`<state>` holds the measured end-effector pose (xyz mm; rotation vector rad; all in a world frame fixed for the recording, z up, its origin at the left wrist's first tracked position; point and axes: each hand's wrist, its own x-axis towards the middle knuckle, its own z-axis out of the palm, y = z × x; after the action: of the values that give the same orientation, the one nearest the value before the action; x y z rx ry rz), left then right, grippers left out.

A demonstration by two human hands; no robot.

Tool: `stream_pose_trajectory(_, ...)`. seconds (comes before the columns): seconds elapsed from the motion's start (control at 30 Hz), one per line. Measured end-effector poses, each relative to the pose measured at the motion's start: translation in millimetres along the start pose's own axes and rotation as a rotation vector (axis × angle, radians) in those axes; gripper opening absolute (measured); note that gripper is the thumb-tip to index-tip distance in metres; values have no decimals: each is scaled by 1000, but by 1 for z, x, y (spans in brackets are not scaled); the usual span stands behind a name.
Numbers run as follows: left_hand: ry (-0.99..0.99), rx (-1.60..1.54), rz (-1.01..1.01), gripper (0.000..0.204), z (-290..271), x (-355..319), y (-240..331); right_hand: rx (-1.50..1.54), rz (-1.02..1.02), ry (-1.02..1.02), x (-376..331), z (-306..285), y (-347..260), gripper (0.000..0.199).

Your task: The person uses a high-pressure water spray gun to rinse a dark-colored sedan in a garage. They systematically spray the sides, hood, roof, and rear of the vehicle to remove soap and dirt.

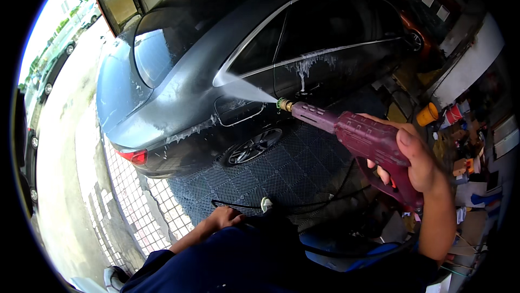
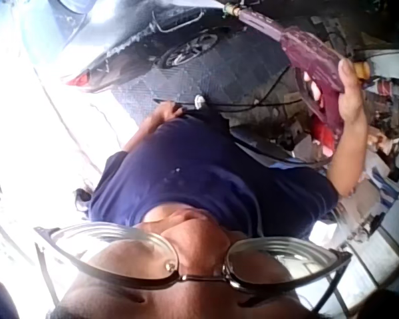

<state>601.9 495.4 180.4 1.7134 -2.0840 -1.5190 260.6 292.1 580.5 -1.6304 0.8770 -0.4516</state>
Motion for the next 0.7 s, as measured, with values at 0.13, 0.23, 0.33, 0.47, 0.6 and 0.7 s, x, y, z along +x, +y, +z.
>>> stream_pose_trajectory(0.13, -88, -20, -74, 63, -11, -8, 22, 30, 77, 279, -21, -43, 28, 73)
stream_pose_trajectory(0.23, -4, -30, 3, 67, 6, -4, 11, 37, 104, 496, -31, -75, 33, 72)
stream_pose_trajectory(0.33, -35, 43, 34, 63, 13, 2, 9, 60, 123, 677, -51, -111, 45, 72)
stream_pose_trajectory(0.47, -136, 92, -10, 62, 13, 8, 14, -24, 132, 878, -70, -147, 63, 75)
stream_pose_trajectory(0.6, -101, 83, 53, 65, 20, 10, 8, -67, 201, 1014, -97, -195, 92, 77)
stream_pose_trajectory(0.7, -96, 82, 48, 64, 21, 8, 9, -60, 267, 1078, -109, -210, 110, 80)
